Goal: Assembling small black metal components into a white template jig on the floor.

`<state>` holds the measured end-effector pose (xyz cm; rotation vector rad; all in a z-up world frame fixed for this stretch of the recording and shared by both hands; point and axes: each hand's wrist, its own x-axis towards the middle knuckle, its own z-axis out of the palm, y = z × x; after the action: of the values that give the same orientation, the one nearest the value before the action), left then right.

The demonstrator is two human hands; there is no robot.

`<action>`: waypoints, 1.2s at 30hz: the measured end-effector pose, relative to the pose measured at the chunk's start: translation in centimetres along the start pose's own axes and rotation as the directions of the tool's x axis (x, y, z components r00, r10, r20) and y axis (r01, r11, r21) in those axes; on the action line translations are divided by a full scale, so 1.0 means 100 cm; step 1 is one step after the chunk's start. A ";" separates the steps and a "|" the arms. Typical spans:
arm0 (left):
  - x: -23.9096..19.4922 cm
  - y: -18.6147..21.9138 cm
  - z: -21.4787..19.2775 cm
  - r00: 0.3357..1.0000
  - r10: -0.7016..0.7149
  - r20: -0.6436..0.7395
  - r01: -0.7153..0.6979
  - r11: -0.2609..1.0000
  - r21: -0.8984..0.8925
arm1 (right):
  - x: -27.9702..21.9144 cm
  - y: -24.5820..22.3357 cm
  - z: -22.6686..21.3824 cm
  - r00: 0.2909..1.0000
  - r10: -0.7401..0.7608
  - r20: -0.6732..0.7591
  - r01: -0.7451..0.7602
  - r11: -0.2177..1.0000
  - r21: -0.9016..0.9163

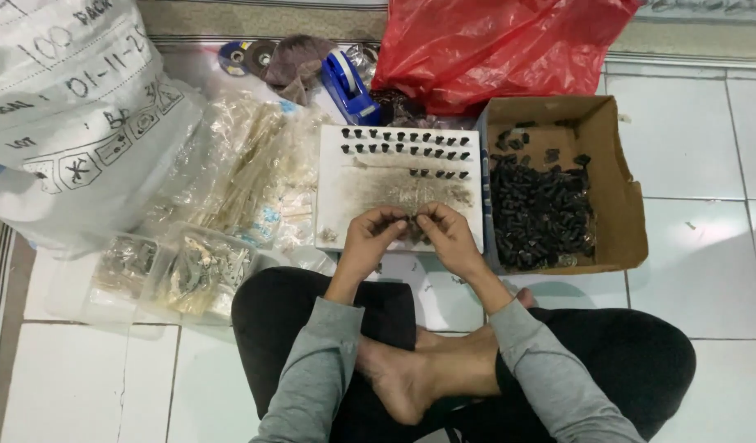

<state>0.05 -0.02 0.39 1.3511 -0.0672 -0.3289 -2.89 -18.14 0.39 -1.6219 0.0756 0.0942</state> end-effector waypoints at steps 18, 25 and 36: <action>-0.003 0.005 0.003 0.999 -0.024 0.021 0.024 0.999 0.037 | -0.008 -0.019 0.006 0.997 -0.070 0.039 0.079 0.954 -0.288; -0.006 0.010 0.004 0.999 -0.002 0.032 0.000 0.999 0.052 | -0.009 -0.014 0.007 0.998 0.016 0.057 0.000 0.964 -0.267; -0.005 0.016 0.012 0.999 0.002 -0.039 -0.003 1.000 -0.020 | -0.010 -0.030 0.007 0.994 0.082 -0.078 -0.082 0.997 0.003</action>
<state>-0.35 -0.74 2.30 1.3370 -0.0330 -0.3002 -3.55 -17.27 3.39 -1.6226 0.2023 0.0945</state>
